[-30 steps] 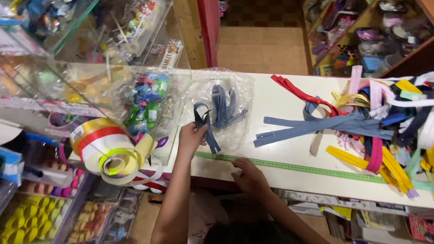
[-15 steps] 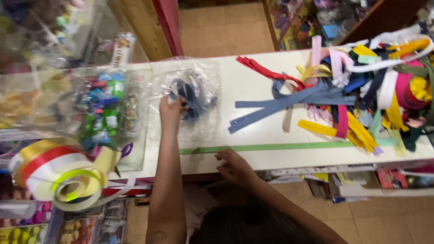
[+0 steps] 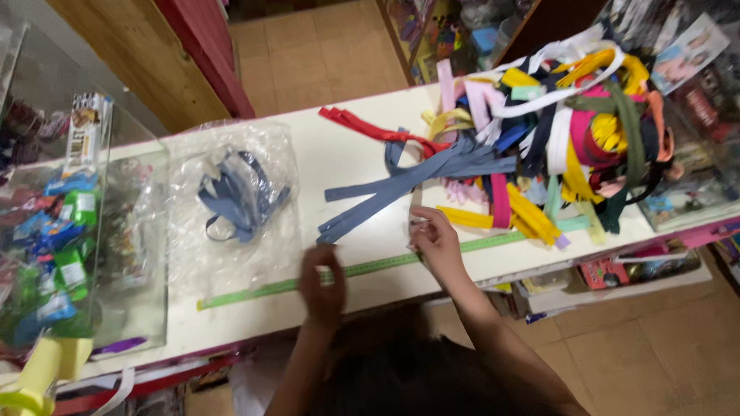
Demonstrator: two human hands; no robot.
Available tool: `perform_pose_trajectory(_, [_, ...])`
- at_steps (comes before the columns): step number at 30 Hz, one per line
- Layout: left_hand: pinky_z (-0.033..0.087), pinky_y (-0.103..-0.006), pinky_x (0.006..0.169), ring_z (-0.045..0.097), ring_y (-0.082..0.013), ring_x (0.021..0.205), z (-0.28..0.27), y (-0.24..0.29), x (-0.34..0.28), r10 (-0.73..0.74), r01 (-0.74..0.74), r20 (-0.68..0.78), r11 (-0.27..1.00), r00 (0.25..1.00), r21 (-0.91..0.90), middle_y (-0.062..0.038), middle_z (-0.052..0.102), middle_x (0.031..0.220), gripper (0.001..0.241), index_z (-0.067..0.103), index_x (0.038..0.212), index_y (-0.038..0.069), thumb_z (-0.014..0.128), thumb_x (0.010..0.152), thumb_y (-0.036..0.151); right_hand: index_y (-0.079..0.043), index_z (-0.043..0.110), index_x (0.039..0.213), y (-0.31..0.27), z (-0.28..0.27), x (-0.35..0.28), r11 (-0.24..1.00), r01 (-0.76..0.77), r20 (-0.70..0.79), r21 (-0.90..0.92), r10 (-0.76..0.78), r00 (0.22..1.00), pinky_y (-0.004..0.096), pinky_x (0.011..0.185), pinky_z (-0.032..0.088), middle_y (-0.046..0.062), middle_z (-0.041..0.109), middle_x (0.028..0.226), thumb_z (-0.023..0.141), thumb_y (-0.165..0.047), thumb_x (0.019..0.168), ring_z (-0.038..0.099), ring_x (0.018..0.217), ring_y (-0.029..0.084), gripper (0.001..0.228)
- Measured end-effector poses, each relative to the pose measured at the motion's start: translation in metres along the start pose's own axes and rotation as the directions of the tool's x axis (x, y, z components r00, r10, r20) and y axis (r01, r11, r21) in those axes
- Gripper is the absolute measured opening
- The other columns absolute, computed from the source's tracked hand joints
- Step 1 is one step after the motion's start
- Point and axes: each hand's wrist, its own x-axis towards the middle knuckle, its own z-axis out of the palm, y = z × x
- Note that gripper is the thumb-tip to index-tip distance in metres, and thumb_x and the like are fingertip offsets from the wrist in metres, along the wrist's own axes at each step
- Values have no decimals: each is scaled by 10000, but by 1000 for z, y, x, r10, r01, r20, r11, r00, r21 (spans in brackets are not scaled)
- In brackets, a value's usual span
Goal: The person picks up zippers from a large pile and measures each one against a tape measure fixed to a counter before placing them to the side.
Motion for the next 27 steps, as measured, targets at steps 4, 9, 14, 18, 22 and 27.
perform_pose_trajectory(4, [582, -286, 622, 663, -224, 826, 70, 34, 16, 19, 17, 386, 996, 922, -89, -48, 651, 943, 220, 681, 1004, 78, 654, 801, -2, -11, 473, 1322, -13, -18, 27, 892, -275, -111, 358, 333, 936, 187, 421, 521, 111, 592, 770, 532, 9, 867, 619, 484, 141, 459])
perform_pose_trajectory(9, [545, -298, 774, 633, -184, 963, 161, -24, 14, 84, -144, 487, 986, 869, 87, 17, 602, 1020, 179, 641, 1075, 185, 581, 907, 169, 45, 516, 1276, -2, -37, 59, 840, -296, -29, 455, 346, 938, 179, 426, 534, 128, 568, 1003, 540, 1, 878, 650, 652, 140, 402])
perform_pose_trajectory(14, [508, -353, 838, 585, -269, 999, 203, -27, 38, 18, -145, 629, 978, 777, 152, -90, 575, 1081, 230, 609, 1098, 78, 605, 881, 154, 31, 516, 1326, 18, -51, 76, 821, -331, 23, 465, 363, 931, 209, 410, 541, 137, 590, 900, 570, 5, 874, 665, 667, 178, 457])
perform_pose_trajectory(18, [512, -304, 718, 589, -224, 886, 223, -44, 32, -32, -211, 667, 937, 744, 280, -61, 583, 926, 125, 625, 943, 73, 610, 878, 178, 56, 490, 1348, -13, -54, 76, 816, -371, 63, 443, 385, 921, 200, 432, 533, 147, 583, 1023, 563, -18, 885, 656, 697, 176, 474])
perform_pose_trajectory(22, [490, -285, 661, 581, -209, 756, 223, -45, 37, -66, -182, 605, 923, 794, 340, -35, 550, 777, 72, 597, 813, 97, 546, 859, 120, 54, 481, 1349, 13, -60, 78, 802, -414, 123, 430, 403, 907, 201, 458, 536, 157, 595, 1242, 556, -35, 897, 663, 716, 172, 467])
perform_pose_trajectory(27, [501, -370, 748, 614, -297, 825, 203, -9, 66, -306, 162, 496, 936, 813, 311, -94, 556, 806, 46, 556, 894, 93, 535, 883, 133, 9, 505, 1343, 2, -56, 78, 773, -399, 170, 493, 364, 916, 247, 354, 499, 170, 613, 901, 609, -51, 864, 630, 516, 221, 493])
